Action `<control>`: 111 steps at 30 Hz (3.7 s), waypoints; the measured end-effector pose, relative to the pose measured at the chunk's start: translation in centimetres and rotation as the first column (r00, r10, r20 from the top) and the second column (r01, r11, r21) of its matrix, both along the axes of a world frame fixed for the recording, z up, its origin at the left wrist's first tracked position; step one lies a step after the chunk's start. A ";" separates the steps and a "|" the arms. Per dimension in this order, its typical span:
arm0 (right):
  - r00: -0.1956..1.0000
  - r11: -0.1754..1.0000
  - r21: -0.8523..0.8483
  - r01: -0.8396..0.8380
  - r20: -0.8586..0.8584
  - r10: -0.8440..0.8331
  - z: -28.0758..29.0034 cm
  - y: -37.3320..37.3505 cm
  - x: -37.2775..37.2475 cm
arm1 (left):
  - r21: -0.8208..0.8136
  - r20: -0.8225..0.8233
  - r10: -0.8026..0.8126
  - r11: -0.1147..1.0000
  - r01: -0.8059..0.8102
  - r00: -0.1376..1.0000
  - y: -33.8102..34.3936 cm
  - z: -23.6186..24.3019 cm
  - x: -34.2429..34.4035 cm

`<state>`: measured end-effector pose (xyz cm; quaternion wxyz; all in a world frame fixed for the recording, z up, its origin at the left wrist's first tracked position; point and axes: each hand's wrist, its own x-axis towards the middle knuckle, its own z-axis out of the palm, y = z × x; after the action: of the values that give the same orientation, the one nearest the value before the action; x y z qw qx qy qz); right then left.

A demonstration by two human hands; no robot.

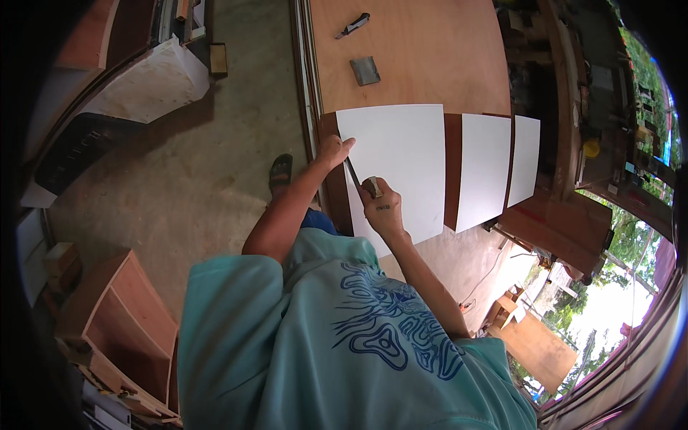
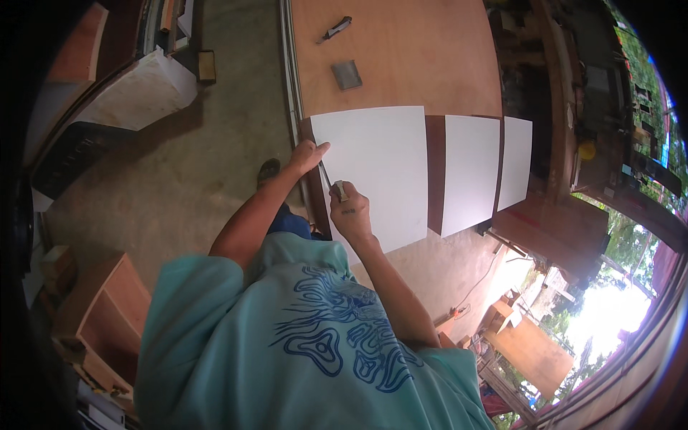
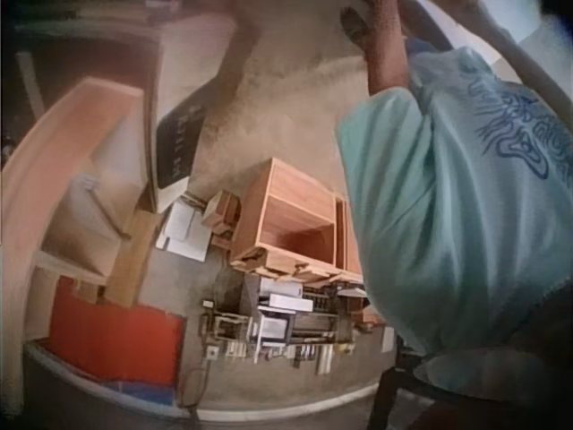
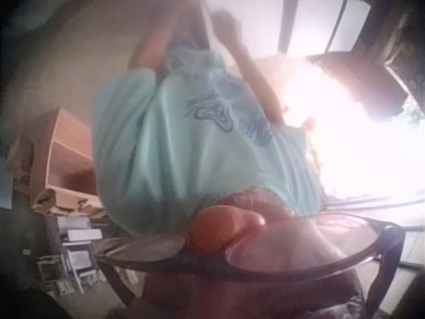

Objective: The person uses a utility knife and a metal straightedge to score and cut white laminated plywood sheets on a workbench. They repeatedly align the straightedge, score the surface, and snap the sheet to separate pieces, stacking the cut panels on the bench.

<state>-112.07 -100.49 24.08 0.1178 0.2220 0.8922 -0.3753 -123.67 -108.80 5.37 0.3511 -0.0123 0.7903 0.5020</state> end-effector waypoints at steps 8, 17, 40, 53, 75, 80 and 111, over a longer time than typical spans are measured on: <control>0.998 0.998 0.033 0.052 -0.032 -0.051 -1.4 0.3 2.9 | 0.041 -0.010 0.049 0.998 -0.049 0.999 -0.3 0.2 0.3; 0.998 0.998 -0.041 0.054 -0.040 -0.056 -3.0 0.9 4.4 | 0.018 -0.011 -0.018 1.000 0.018 1.000 -0.2 -0.3 0.7; 1.000 0.998 0.070 -0.004 -0.015 0.005 1.2 1.1 10.3 | -0.067 0.126 -0.202 0.975 0.212 0.971 0.1 2.5 8.1; 0.984 0.999 -0.033 0.040 -0.174 -0.045 -3.9 1.0 12.1 | -0.054 0.069 -0.198 0.978 0.202 0.978 -0.1 -0.3 8.0; 0.988 0.996 0.087 -0.014 -0.154 0.028 -1.8 3.1 23.9 | -0.063 0.010 -0.126 0.990 0.126 0.992 1.7 2.0 20.3; 0.990 0.997 0.070 0.008 -0.139 0.002 -1.4 2.8 24.9 | -0.009 -0.049 -0.060 0.998 0.060 0.997 1.8 1.1 21.2; 0.984 0.994 -0.068 0.082 -0.155 -0.092 -3.8 3.7 31.3 | 0.074 0.049 -0.093 0.993 0.089 0.994 2.1 2.0 26.5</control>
<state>-80.80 -96.80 20.28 0.0369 0.2264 0.8763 -0.4236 -97.19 -106.74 7.34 0.3944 0.0231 0.7621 0.5129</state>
